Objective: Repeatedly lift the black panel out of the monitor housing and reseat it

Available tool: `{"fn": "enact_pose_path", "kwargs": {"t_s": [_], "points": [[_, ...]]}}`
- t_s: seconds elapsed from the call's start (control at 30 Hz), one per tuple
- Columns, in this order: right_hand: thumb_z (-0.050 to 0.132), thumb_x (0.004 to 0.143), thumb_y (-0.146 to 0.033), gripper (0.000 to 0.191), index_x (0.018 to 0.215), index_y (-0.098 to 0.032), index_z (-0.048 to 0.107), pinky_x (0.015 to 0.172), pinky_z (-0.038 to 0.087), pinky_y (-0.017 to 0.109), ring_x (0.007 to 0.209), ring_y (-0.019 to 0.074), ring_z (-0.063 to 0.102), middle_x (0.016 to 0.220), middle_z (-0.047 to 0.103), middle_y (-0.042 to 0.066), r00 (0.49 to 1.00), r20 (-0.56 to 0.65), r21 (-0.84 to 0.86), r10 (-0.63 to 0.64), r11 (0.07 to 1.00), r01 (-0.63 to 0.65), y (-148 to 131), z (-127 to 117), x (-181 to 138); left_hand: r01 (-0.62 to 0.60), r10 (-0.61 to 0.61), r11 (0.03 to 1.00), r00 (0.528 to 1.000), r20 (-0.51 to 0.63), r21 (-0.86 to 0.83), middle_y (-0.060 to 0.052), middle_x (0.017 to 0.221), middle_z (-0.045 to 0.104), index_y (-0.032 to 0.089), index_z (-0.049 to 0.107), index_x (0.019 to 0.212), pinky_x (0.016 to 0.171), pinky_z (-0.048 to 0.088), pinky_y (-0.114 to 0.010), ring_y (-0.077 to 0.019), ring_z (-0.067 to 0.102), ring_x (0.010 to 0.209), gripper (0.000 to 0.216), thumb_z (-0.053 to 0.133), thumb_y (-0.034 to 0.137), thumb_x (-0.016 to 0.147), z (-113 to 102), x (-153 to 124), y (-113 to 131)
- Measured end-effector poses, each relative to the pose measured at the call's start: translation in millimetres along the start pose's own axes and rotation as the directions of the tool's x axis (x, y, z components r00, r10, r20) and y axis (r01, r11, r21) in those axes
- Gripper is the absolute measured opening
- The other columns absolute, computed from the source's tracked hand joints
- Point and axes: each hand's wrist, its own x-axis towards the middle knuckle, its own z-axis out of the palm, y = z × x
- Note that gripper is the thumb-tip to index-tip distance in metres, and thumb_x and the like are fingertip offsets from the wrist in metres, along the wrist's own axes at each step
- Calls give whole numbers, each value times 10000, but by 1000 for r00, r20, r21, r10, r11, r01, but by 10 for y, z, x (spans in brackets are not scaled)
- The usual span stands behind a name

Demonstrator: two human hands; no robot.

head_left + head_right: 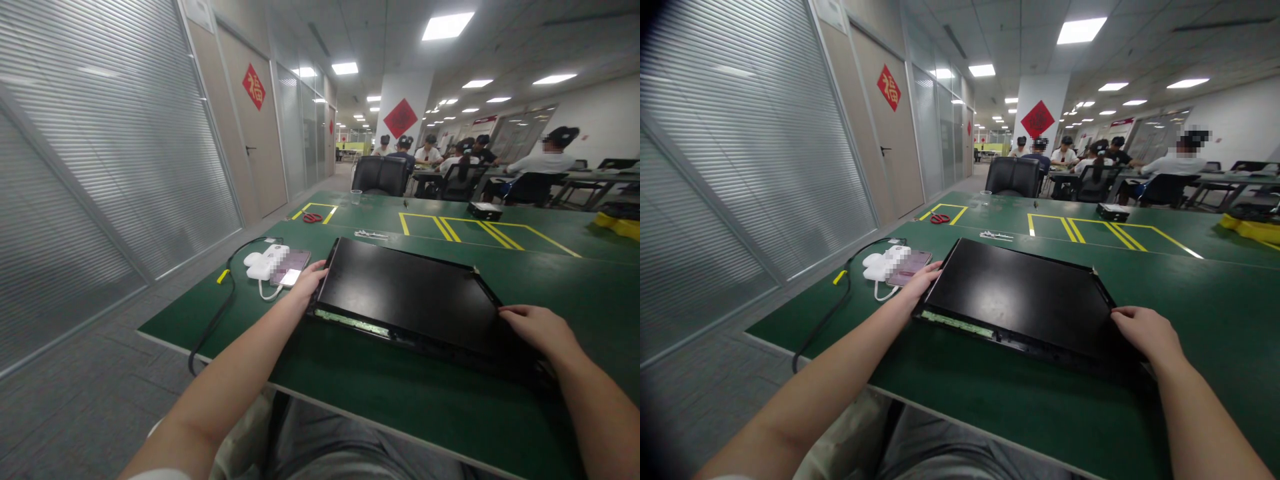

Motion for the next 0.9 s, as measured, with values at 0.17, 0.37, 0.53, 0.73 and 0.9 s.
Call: {"fn": "enact_pose_path", "kwargs": {"t_s": [0.17, 0.37, 0.53, 0.73, 0.9], "points": [[485, 837, -500, 488, 1102, -262, 819, 795, 557, 396, 1052, 340, 706, 1132, 771, 115, 1000, -6, -2, 13, 1000, -13, 7, 11, 24, -3, 3, 1000, 1000, 30, 13, 32, 708, 724, 266, 435, 1556, 537, 529, -244, -127, 626, 469, 915, 841, 171, 741, -6, -57, 9], [532, 799, -506, 428, 995, -274, 834, 742, 561, 403, 947, 339, 725, 1033, 785, 114, 998, -60, 34, -14, 999, 16, 99, 95, 119, -46, 41, 998, 995, 92, 51, -29, 740, 753, 168, 668, 1319, 563, 530, -244, -150, 672, 565, 654, 899, 307, 723, -21, -49, -28], [549, 784, -487, 408, 980, -272, 836, 731, 559, 407, 912, 336, 727, 1016, 785, 112, 999, -43, 72, 1, 997, 2, 96, 86, 113, -121, 108, 990, 983, 150, 79, -47, 801, 785, 170, 782, 1088, 622, 532, -252, -168, 707, 653, 465, 909, 383, 695, -12, -43, -59], [564, 778, -482, 391, 963, -271, 836, 733, 563, 417, 903, 340, 728, 1017, 783, 123, 999, -44, 87, 18, 996, -14, 60, 49, 79, -133, 128, 991, 982, 137, 26, -63, 813, 794, 163, 803, 984, 704, 564, -308, -234, 749, 779, 337, 840, 310, 683, -8, 3, -72], [550, 791, -488, 411, 987, -267, 835, 781, 566, 424, 994, 356, 718, 1058, 782, 119, 999, -32, 64, 3, 998, -1, 55, 46, 85, -186, 179, 981, 977, 118, 57, -88, 872, 801, 152, 792, 891, 811, 574, -354, -270, 750, 873, 351, 866, 398, 652, -15, -3, -89]]}}
